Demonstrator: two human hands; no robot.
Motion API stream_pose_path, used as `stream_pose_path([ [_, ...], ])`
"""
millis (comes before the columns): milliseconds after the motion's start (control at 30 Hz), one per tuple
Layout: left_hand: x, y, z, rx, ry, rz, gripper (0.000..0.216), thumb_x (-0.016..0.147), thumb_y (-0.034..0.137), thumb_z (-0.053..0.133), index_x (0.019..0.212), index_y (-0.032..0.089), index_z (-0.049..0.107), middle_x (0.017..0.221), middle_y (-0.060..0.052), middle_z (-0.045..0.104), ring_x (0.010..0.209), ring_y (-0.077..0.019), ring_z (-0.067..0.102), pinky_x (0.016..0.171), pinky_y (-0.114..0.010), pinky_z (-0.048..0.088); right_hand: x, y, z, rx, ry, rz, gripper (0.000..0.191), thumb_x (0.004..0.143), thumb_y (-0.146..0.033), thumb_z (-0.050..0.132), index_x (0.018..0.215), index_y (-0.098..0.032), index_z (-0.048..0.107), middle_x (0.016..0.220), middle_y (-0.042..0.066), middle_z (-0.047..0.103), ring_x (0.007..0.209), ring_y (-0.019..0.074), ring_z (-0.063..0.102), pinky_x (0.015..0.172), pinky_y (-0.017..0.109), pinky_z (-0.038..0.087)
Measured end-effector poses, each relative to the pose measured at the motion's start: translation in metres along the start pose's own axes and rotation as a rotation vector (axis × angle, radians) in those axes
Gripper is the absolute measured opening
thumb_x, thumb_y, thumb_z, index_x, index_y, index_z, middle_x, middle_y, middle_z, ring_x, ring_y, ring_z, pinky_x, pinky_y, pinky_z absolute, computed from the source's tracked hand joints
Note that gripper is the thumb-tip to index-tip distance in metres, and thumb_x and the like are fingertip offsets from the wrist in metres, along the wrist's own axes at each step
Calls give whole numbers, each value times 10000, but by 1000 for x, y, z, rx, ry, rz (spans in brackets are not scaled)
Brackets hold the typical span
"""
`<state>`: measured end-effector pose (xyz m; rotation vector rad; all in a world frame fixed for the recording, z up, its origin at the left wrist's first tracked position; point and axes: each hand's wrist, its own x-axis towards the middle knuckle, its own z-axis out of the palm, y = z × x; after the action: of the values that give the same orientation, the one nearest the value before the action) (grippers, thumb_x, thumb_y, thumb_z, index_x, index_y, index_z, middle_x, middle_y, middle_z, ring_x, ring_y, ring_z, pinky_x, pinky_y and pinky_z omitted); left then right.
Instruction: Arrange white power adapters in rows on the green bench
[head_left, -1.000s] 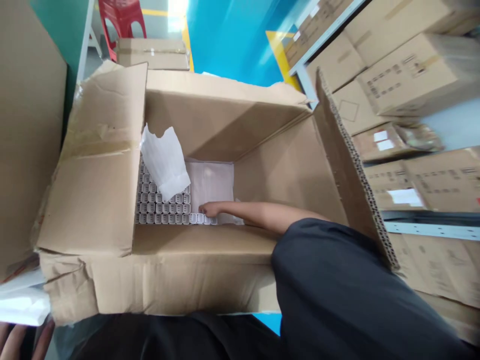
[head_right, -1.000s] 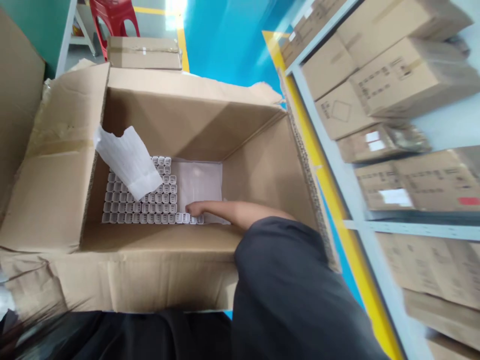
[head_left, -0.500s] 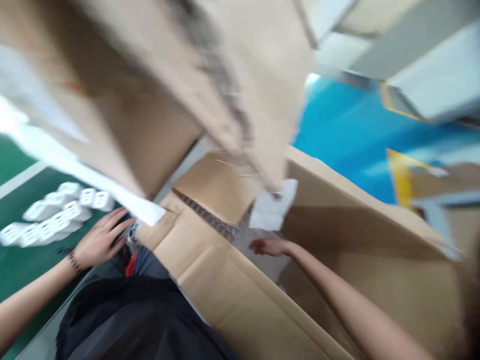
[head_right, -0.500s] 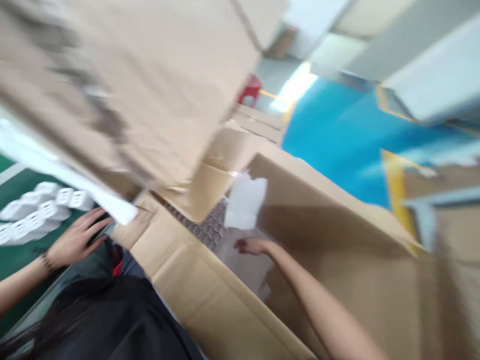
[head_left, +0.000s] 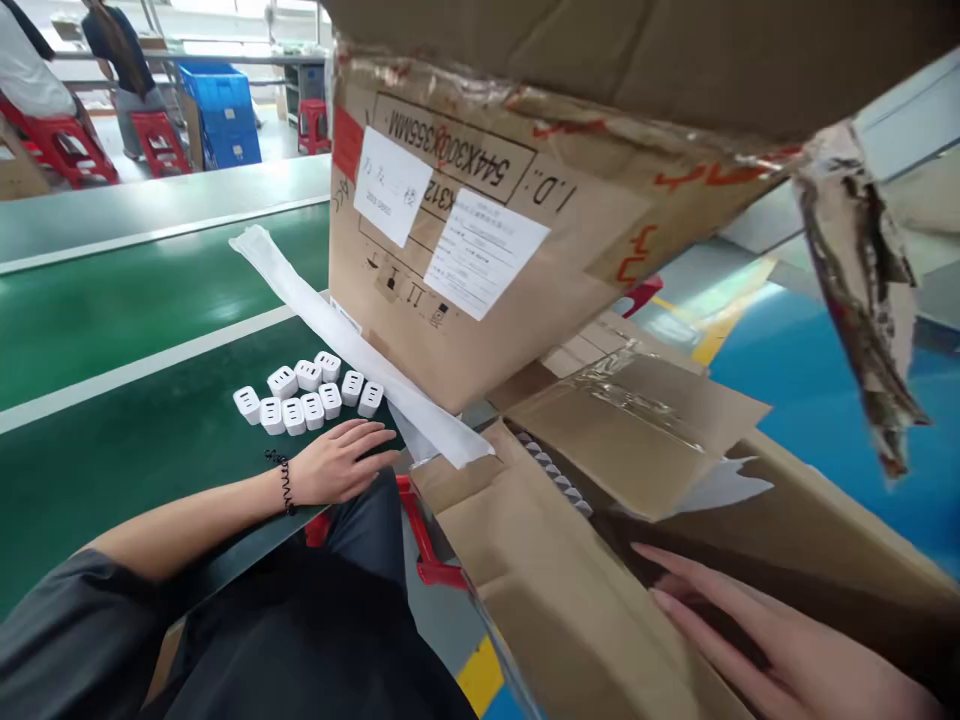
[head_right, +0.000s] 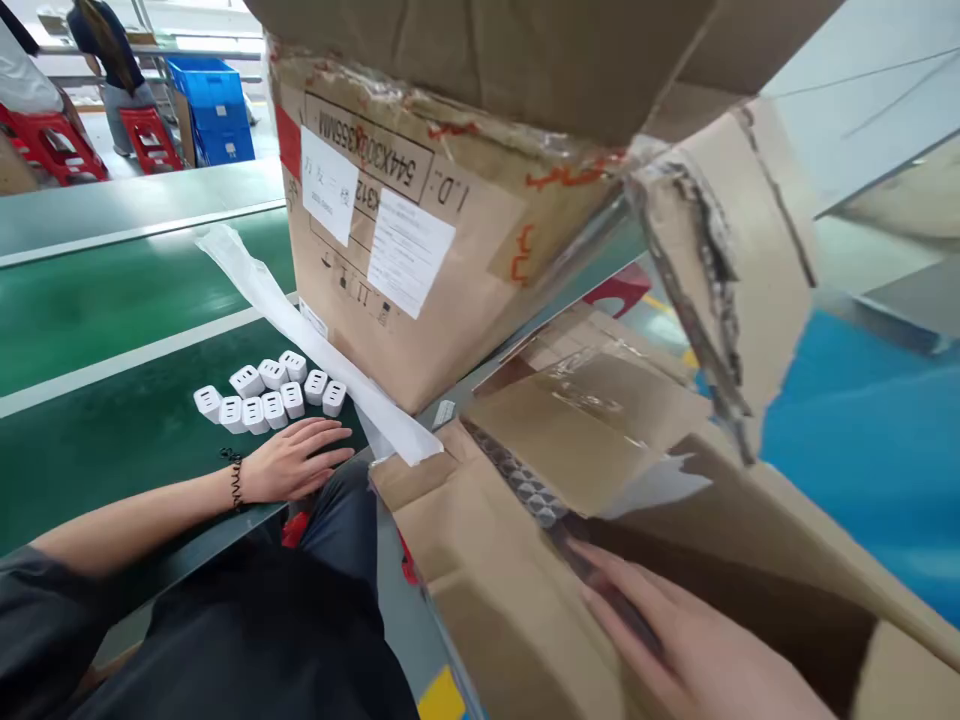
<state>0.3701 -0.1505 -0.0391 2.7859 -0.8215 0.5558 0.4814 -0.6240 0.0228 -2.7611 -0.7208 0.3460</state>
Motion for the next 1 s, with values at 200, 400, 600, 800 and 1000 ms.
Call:
stream_pose_path([
  [200,-52,-48,-47,138,164,-205,387,955,361,550,1302,190,545,1315,-149,601,1254,-299,534,1002,-456,497,14,-179,33,123,-83,-215,528,907,-546,468,1423,-598,372,1423,-25,557,1282,319,569,954,538,599],
  [400,-60,-68,-30,227,122,-273,547,937,524,544,1319,132,546,1254,-175,619,1137,-325,582,923,-445,509,121,-308,91,13,-41,-338,569,998,-349,383,1555,-318,272,1585,50,350,1234,266,603,1026,406,560],
  [600,-65,-65,-18,284,36,-312,480,978,439,502,1341,127,534,1250,-159,625,1082,-273,602,887,-388,498,156,-330,160,171,269,-462,527,950,-185,421,1475,-235,439,1543,85,411,1391,257,457,1066,404,519],
  [800,-66,-66,-18,297,-54,-345,552,979,491,480,1389,122,501,1223,-144,649,1040,-256,627,787,-350,496,142,-319,179,316,456,-521,481,944,-132,421,1405,-231,511,1447,104,504,1324,254,493,1103,470,461],
  [1000,-59,-56,-17,267,-94,-388,609,970,506,489,1430,109,460,1242,-160,643,1063,-273,632,800,-368,513,146,-316,185,475,453,-529,501,941,-133,433,1425,-256,469,1400,97,533,1312,237,498,1103,478,464],
])
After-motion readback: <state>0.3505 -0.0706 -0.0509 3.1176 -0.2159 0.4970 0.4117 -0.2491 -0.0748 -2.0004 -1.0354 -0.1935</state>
